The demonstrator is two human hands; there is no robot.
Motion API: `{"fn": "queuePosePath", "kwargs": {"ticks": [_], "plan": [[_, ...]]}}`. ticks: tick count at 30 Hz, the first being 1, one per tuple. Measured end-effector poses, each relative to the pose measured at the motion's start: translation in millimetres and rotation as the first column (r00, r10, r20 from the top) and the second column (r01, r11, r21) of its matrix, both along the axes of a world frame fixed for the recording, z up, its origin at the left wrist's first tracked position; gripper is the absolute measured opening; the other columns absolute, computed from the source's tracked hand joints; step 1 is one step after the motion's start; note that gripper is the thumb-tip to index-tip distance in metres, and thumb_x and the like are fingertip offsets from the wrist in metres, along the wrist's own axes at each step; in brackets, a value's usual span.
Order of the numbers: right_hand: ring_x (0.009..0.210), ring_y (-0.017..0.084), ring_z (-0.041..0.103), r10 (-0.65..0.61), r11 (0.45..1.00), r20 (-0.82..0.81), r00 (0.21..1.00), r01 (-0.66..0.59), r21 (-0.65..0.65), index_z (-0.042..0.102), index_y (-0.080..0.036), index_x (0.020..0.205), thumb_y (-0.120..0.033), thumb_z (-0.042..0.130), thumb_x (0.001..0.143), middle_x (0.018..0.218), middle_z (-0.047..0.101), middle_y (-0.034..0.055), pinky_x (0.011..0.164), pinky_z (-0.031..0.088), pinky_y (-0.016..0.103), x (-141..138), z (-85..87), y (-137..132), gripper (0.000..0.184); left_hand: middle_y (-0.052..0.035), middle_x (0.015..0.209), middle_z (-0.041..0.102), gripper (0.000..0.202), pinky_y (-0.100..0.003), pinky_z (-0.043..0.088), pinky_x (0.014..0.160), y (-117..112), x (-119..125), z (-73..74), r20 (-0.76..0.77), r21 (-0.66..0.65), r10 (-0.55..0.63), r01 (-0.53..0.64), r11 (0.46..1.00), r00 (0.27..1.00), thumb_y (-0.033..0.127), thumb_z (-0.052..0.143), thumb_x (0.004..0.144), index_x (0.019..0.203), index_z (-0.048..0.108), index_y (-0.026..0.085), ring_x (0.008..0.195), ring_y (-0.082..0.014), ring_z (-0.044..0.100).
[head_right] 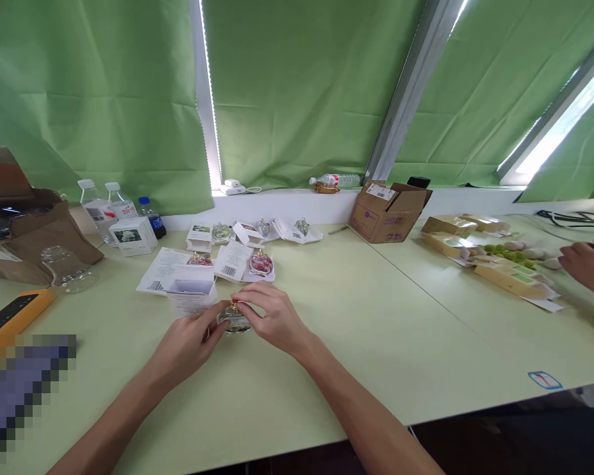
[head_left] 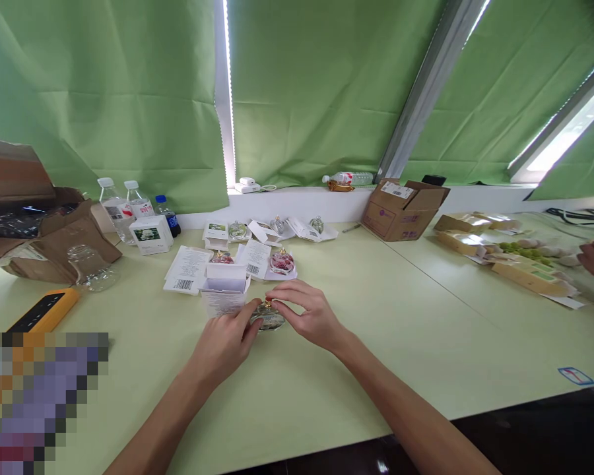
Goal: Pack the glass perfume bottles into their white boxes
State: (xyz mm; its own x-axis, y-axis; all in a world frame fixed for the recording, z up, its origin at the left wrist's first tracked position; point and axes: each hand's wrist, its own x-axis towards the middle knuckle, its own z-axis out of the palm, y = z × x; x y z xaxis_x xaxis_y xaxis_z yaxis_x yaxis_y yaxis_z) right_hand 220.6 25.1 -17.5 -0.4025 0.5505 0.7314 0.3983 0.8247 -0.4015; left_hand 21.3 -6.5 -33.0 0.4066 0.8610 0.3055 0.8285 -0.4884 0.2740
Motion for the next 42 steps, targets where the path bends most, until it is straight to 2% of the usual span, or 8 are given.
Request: {"fn": "queuePosePath", "kwargs": {"ticks": [7,13,23,32,37,42], "plan": [[0.088,0.019,0.065,0.031,0.999,-0.039,0.999,-0.031,-0.008,0.069,-0.024,0.100,-0.018,0.057,0.088,0.091,0.071,0.0057,0.079,0.055,0.035,-2,-0.4,1,0.017,-0.0038,0.079,0.070,0.041,-0.023,0.035,0.049,0,0,0.8,-0.011,-0.014,0.005,-0.005,1.000,1.000,0.033,0.033,0.096,0.134,0.043,0.020,0.058,-0.0160,0.062],[0.088,0.020,0.066,0.053,0.996,-0.100,0.994,-0.060,-0.062,0.069,-0.023,0.089,-0.018,0.059,0.086,0.086,0.073,0.0052,0.080,0.054,0.037,-5,0.1,1,0.011,-0.0050,0.080,0.070,0.043,-0.024,0.037,0.050,0,0,1.6,-0.014,-0.024,0.000,0.000,1.000,1.000,0.033,0.033,0.095,0.135,0.042,0.020,0.059,-0.0165,0.063],[0.083,0.019,0.061,0.000,0.989,-0.137,0.991,-0.021,-0.149,0.066,-0.022,0.076,-0.014,0.064,0.082,0.081,0.069,0.0041,0.078,0.051,0.037,-10,0.9,-1,0.010,-0.0044,0.085,0.071,0.041,-0.024,0.037,0.052,-1,2,0.8,-0.006,-0.034,0.007,-0.008,0.999,1.000,0.033,0.034,0.096,0.134,0.043,0.020,0.059,-0.0159,0.062],[0.084,0.019,0.059,-0.021,0.993,-0.079,0.997,0.012,-0.118,0.060,-0.021,0.073,-0.015,0.065,0.080,0.081,0.066,0.0035,0.080,0.048,0.038,-11,-2.9,0,0.011,-0.0031,0.084,0.071,0.040,-0.024,0.035,0.051,0,2,-0.3,0.012,-0.045,0.010,-0.009,0.999,1.000,0.033,0.034,0.096,0.134,0.043,0.023,0.058,-0.0154,0.060],[0.095,0.020,0.060,0.011,0.992,-0.095,0.995,-0.023,-0.123,0.061,-0.021,0.077,-0.013,0.060,0.084,0.095,0.068,0.0056,0.087,0.047,0.039,-11,0.7,-4,0.010,-0.0028,0.084,0.070,0.040,-0.024,0.035,0.051,0,2,-0.3,0.021,-0.046,0.007,-0.006,0.999,1.000,0.033,0.035,0.096,0.133,0.044,0.022,0.057,-0.0151,0.059],[0.088,0.020,0.060,-0.004,0.985,-0.111,0.994,-0.015,-0.174,0.063,-0.022,0.079,-0.014,0.062,0.083,0.085,0.068,0.0040,0.080,0.048,0.037,-10,-0.8,-4,0.009,-0.0022,0.080,0.070,0.039,-0.023,0.034,0.051,0,1,-1.0,0.019,-0.043,0.010,-0.009,0.999,1.000,0.033,0.035,0.096,0.133,0.044,0.023,0.057,-0.0150,0.059]]}}
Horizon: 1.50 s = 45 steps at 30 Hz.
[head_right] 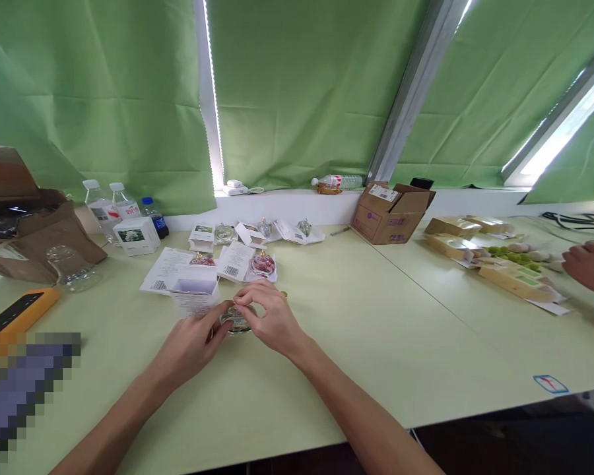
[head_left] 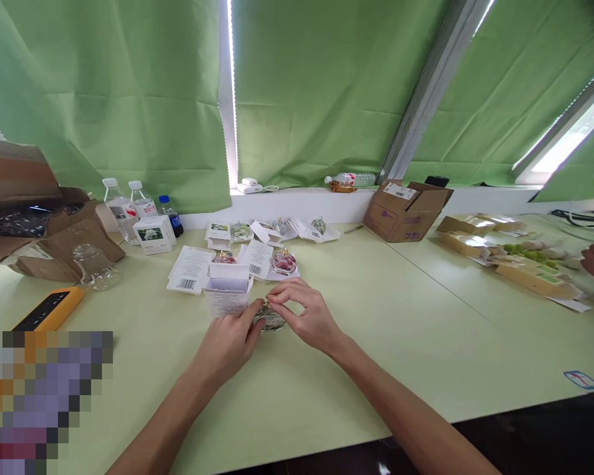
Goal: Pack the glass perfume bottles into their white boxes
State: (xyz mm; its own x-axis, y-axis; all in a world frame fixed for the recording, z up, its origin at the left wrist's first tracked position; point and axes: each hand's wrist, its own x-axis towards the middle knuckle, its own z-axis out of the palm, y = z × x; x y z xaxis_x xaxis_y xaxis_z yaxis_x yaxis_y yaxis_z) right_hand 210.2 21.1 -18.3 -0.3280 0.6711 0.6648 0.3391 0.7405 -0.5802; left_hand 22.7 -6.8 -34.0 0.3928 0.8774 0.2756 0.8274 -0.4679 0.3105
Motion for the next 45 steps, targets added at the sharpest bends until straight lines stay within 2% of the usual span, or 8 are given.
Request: {"fn": "queuePosePath", "kwargs": {"ticks": [6,11,15,22,28,36,40,45], "plan": [[0.083,0.019,0.059,-0.031,0.999,0.030,0.999,0.031,0.014,0.059,-0.021,0.076,-0.017,0.066,0.081,0.083,0.065,0.0035,0.078,0.047,0.037,-0.7,-1.8,1.4,0.010,-0.0024,0.081,0.070,0.039,-0.023,0.033,0.050,0.3,0.0,-0.8,-0.005,0.011,-0.012,0.012,1.000,1.000,0.033,0.035,0.096,0.133,0.042,0.022,0.056,-0.0143,0.058],[0.093,0.020,0.059,0.006,0.998,0.034,0.999,-0.009,0.064,0.062,-0.021,0.082,-0.012,0.060,0.083,0.095,0.066,0.0059,0.088,0.045,0.040,1.0,1.7,-0.7,0.009,-0.0028,0.081,0.069,0.040,-0.022,0.033,0.050,1.2,0.1,-0.6,0.005,0.011,-0.021,0.021,1.000,1.000,0.034,0.036,0.096,0.133,0.042,0.021,0.055,-0.0137,0.057],[0.088,0.019,0.060,0.038,0.998,0.019,0.999,-0.038,0.043,0.065,-0.021,0.085,-0.012,0.059,0.085,0.087,0.067,0.0051,0.081,0.048,0.037,1.9,2.5,-0.1,0.011,-0.0024,0.080,0.069,0.040,-0.022,0.032,0.050,0.4,-0.7,-1.5,-0.005,0.012,-0.018,0.018,1.000,1.000,0.034,0.035,0.096,0.134,0.042,0.021,0.054,-0.0137,0.056],[0.085,0.020,0.060,-0.026,1.000,0.012,1.000,0.026,-0.008,0.065,-0.022,0.082,-0.018,0.068,0.081,0.083,0.065,0.0043,0.080,0.048,0.038,1.0,-0.6,2.3,0.004,-0.0021,0.080,0.069,0.040,-0.023,0.032,0.050,0.7,-0.2,-0.9,-0.002,0.009,-0.019,0.019,1.000,1.000,0.034,0.035,0.096,0.133,0.043,0.021,0.054,-0.0138,0.056],[0.091,0.019,0.060,0.021,0.998,0.032,0.999,-0.023,0.056,0.066,-0.022,0.087,-0.012,0.060,0.085,0.091,0.067,0.0057,0.088,0.047,0.040,1.8,4.6,-1.3,0.012,-0.0023,0.080,0.069,0.040,-0.023,0.033,0.050,0.0,-0.7,-0.1,0.002,0.013,-0.017,0.017,1.000,1.000,0.034,0.035,0.096,0.133,0.043,0.021,0.054,-0.0142,0.057],[0.084,0.020,0.060,-0.035,0.998,0.018,0.999,0.034,0.055,0.066,-0.022,0.080,-0.019,0.066,0.081,0.084,0.065,0.0052,0.079,0.049,0.040,1.6,2.2,1.9,0.003,-0.0033,0.081,0.069,0.040,-0.022,0.034,0.050,-0.8,-0.6,0.4,-0.005,0.019,-0.015,0.016,1.000,1.000,0.034,0.034,0.096,0.133,0.044,0.022,0.054,-0.0139,0.058],[0.091,0.020,0.061,0.016,0.998,0.025,1.000,-0.017,0.062,0.066,-0.021,0.083,-0.014,0.061,0.084,0.090,0.067,0.0058,0.088,0.047,0.041,1.4,5.6,-0.5,0.009,-0.0034,0.081,0.070,0.039,-0.023,0.035,0.050,-1.3,-0.5,1.6,-0.005,0.018,-0.020,0.020,1.000,1.000,0.034,0.035,0.096,0.131,0.045,0.021,0.055,-0.0141,0.058],[0.085,0.020,0.062,0.013,1.000,0.001,1.000,-0.013,0.024,0.067,-0.022,0.083,-0.017,0.063,0.084,0.084,0.068,0.0052,0.079,0.050,0.039,1.1,3.5,1.2,0.007,-0.0035,0.081,0.070,0.039,-0.023,0.035,0.050,-1.3,-0.4,1.6,0.000,0.018,-0.017,0.017,1.000,1.000,0.034,0.035,0.096,0.131,0.045,0.022,0.055,-0.0145,0.059]]}}
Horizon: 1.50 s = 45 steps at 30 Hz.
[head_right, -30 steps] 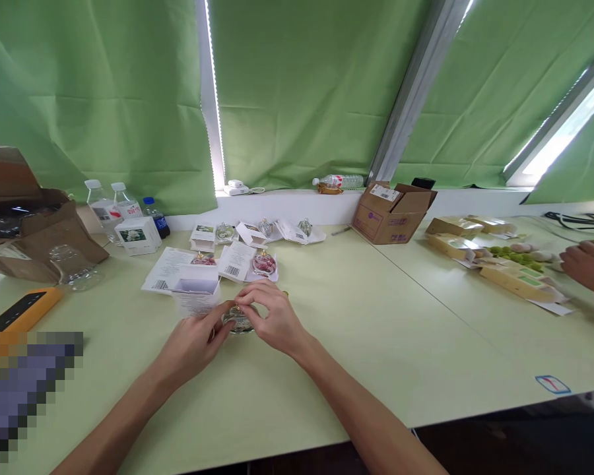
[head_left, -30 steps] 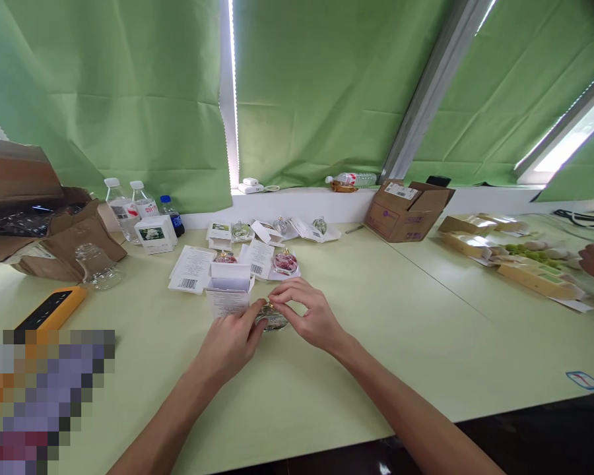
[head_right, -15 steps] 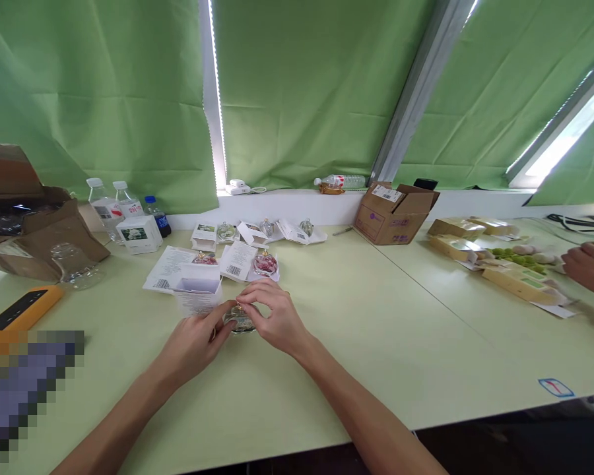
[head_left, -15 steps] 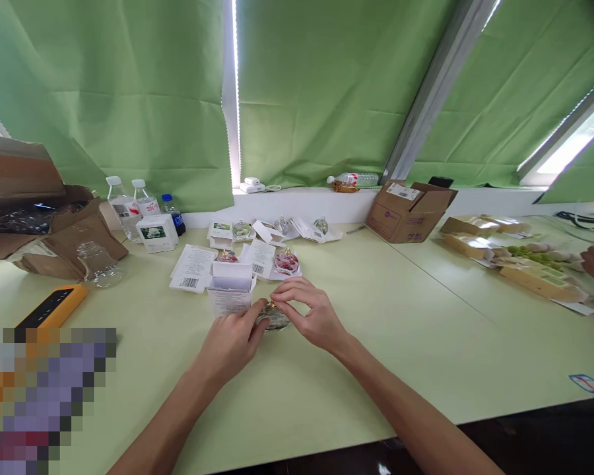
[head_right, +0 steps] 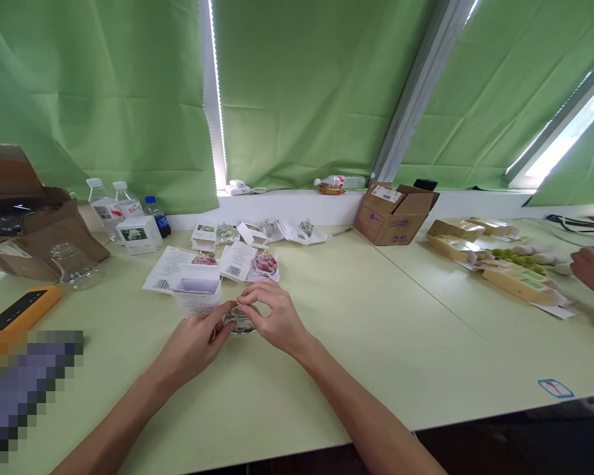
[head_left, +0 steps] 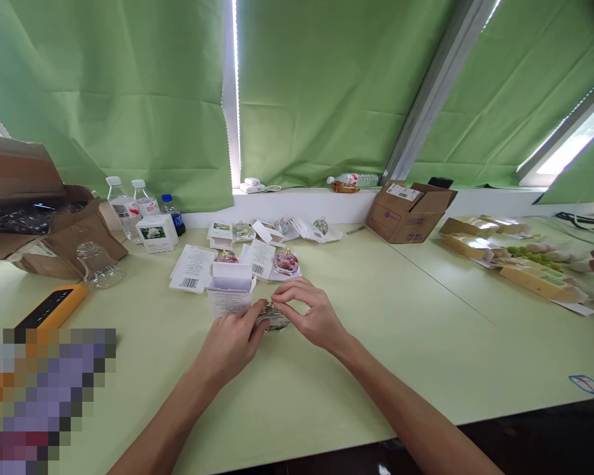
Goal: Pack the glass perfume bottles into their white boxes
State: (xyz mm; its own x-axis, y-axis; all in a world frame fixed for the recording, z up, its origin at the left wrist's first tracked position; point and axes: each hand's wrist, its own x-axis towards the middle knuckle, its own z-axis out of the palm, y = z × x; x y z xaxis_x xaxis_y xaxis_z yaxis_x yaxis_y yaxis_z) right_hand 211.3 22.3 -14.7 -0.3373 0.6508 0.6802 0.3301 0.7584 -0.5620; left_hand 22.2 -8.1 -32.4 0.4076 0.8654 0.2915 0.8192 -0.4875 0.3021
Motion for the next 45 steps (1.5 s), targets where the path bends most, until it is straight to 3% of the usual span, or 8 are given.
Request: {"fn": "queuePosePath", "kwargs": {"ticks": [4,11,18,28,34,40,45], "plan": [[0.084,0.021,0.062,-0.025,1.000,0.007,1.000,0.025,0.007,0.066,-0.022,0.081,-0.020,0.064,0.083,0.085,0.067,0.0054,0.079,0.050,0.040,0.3,-1.8,0.7,0.003,-0.0037,0.082,0.070,0.039,-0.023,0.034,0.049,-0.2,0.2,0.5,0.002,-0.004,-0.001,0.001,1.000,1.000,0.034,0.035,0.096,0.131,0.045,0.022,0.055,-0.0144,0.059],[0.090,0.021,0.062,0.043,0.999,-0.008,0.999,-0.043,-0.023,0.068,-0.022,0.088,-0.015,0.060,0.085,0.088,0.069,0.0058,0.083,0.050,0.040,1.1,1.7,-1.5,0.011,-0.0026,0.081,0.069,0.038,-0.022,0.034,0.050,-0.1,-0.1,0.5,0.000,-0.013,0.006,-0.006,1.000,1.000,0.034,0.035,0.096,0.131,0.045,0.023,0.056,-0.0146,0.058],[0.084,0.020,0.060,-0.018,1.000,0.020,1.000,0.018,0.003,0.065,-0.023,0.081,-0.019,0.066,0.081,0.082,0.066,0.0046,0.080,0.050,0.040,1.4,-3.7,2.5,0.004,-0.0038,0.082,0.069,0.040,-0.022,0.035,0.050,0.0,0.0,-0.5,0.004,-0.007,-0.001,0.001,1.000,1.000,0.034,0.034,0.096,0.133,0.043,0.021,0.056,-0.0139,0.058],[0.094,0.022,0.061,0.066,0.998,0.037,0.997,-0.067,0.014,0.067,-0.023,0.090,-0.017,0.058,0.087,0.088,0.069,0.0056,0.085,0.050,0.042,3.6,2.6,-0.5,0.012,-0.0036,0.079,0.069,0.039,-0.022,0.035,0.050,0.2,-0.3,0.6,-0.001,-0.001,-0.008,0.008,1.000,1.000,0.033,0.035,0.096,0.131,0.045,0.021,0.057,-0.0143,0.060],[0.087,0.021,0.061,0.000,1.000,0.025,1.000,-0.001,0.006,0.065,-0.023,0.082,-0.020,0.066,0.082,0.082,0.068,0.0048,0.081,0.050,0.041,2.6,-1.4,1.8,0.003,-0.0042,0.080,0.069,0.039,-0.022,0.034,0.049,0.5,-0.3,0.1,-0.009,0.009,-0.009,0.009,1.000,1.000,0.034,0.035,0.096,0.131,0.045,0.021,0.057,-0.0142,0.060],[0.092,0.021,0.062,0.030,0.999,0.049,0.998,-0.031,0.022,0.066,-0.023,0.087,-0.017,0.059,0.086,0.089,0.068,0.0056,0.086,0.049,0.043,3.4,1.9,-0.5,0.009,-0.0033,0.080,0.069,0.039,-0.023,0.033,0.049,0.0,0.2,-0.1,-0.008,0.013,0.002,-0.001,1.000,1.000,0.034,0.035,0.096,0.132,0.044,0.022,0.057,-0.0148,0.060],[0.088,0.022,0.063,0.025,1.000,0.025,0.999,-0.025,-0.001,0.068,-0.022,0.088,-0.020,0.060,0.086,0.086,0.069,0.0064,0.081,0.051,0.041,3.3,1.0,0.4,0.008,-0.0039,0.081,0.070,0.039,-0.022,0.034,0.049,0.0,0.3,-0.4,-0.009,0.004,0.003,-0.003,1.000,1.000,0.033,0.035,0.096,0.132,0.044,0.021,0.058,-0.0149,0.060]]}}
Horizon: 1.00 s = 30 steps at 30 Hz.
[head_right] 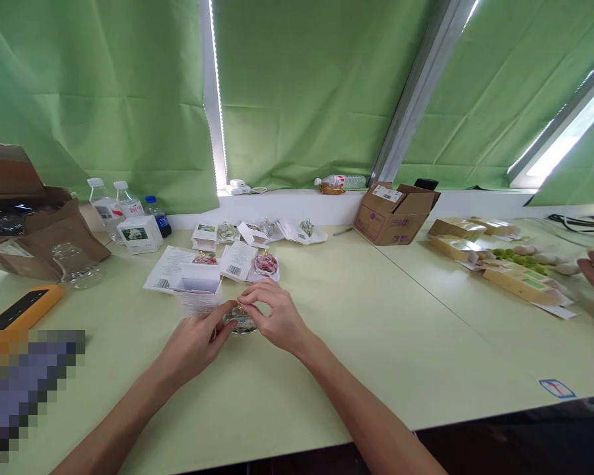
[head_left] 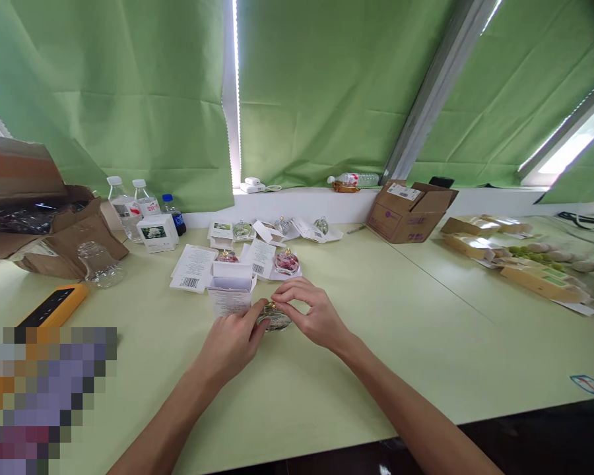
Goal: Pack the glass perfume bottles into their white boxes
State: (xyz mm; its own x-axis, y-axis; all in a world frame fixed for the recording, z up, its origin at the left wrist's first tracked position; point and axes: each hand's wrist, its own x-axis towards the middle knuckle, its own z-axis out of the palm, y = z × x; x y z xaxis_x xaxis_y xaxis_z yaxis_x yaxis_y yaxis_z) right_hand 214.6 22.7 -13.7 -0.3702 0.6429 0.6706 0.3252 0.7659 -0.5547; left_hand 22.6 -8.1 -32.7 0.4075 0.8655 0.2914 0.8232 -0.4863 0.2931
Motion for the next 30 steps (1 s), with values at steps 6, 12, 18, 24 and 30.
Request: {"fn": "queuePosePath", "kwargs": {"ticks": [6,12,18,24,30], "plan": [[0.083,0.021,0.061,-0.023,1.000,0.006,1.000,0.023,-0.004,0.066,-0.022,0.083,-0.019,0.063,0.084,0.081,0.067,0.0052,0.078,0.050,0.039,-0.3,-2.4,1.9,0.005,-0.0031,0.080,0.069,0.038,-0.023,0.034,0.050,0.3,0.3,-0.5,0.001,0.000,0.002,-0.002,1.000,1.000,0.033,0.035,0.096,0.130,0.045,0.023,0.057,-0.0151,0.060],[0.080,0.020,0.059,-0.038,0.999,0.007,0.999,0.038,-0.005,0.065,-0.022,0.082,-0.017,0.063,0.084,0.081,0.064,0.0046,0.075,0.049,0.038,-2.0,-4.7,1.5,0.006,-0.0026,0.078,0.069,0.038,-0.023,0.035,0.050,0.6,1.0,-0.4,-0.003,-0.017,0.001,-0.001,1.000,1.000,0.035,0.035,0.096,0.131,0.045,0.022,0.056,-0.0152,0.059],[0.080,0.019,0.058,-0.057,0.998,0.010,0.998,0.057,0.009,0.063,-0.022,0.080,-0.015,0.062,0.083,0.081,0.062,0.0043,0.074,0.048,0.037,-3.6,-7.3,1.0,0.007,-0.0019,0.078,0.069,0.038,-0.024,0.034,0.051,0.9,0.6,-1.5,0.002,-0.011,-0.003,0.003,1.000,1.000,0.034,0.035,0.096,0.131,0.044,0.023,0.055,-0.0154,0.058],[0.078,0.018,0.057,-0.079,0.997,0.006,0.997,0.078,0.026,0.062,-0.021,0.078,-0.015,0.062,0.082,0.078,0.061,0.0038,0.072,0.047,0.035,-4.9,-6.0,-0.4,0.007,-0.0009,0.072,0.067,0.038,-0.023,0.032,0.050,0.2,0.3,-2.1,0.001,-0.026,0.004,-0.004,1.000,1.000,0.034,0.034,0.096,0.131,0.044,0.023,0.053,-0.0158,0.057],[0.073,0.017,0.055,-0.116,0.993,0.002,0.993,0.116,0.026,0.060,-0.020,0.072,-0.013,0.061,0.080,0.074,0.060,0.0032,0.069,0.046,0.032,-9.5,-4.8,-2.4,0.011,-0.0004,0.069,0.066,0.037,-0.023,0.031,0.049,0.6,0.6,-4.2,0.000,-0.020,0.012,-0.012,1.000,1.000,0.034,0.034,0.096,0.129,0.045,0.023,0.052,-0.0156,0.056]]}}
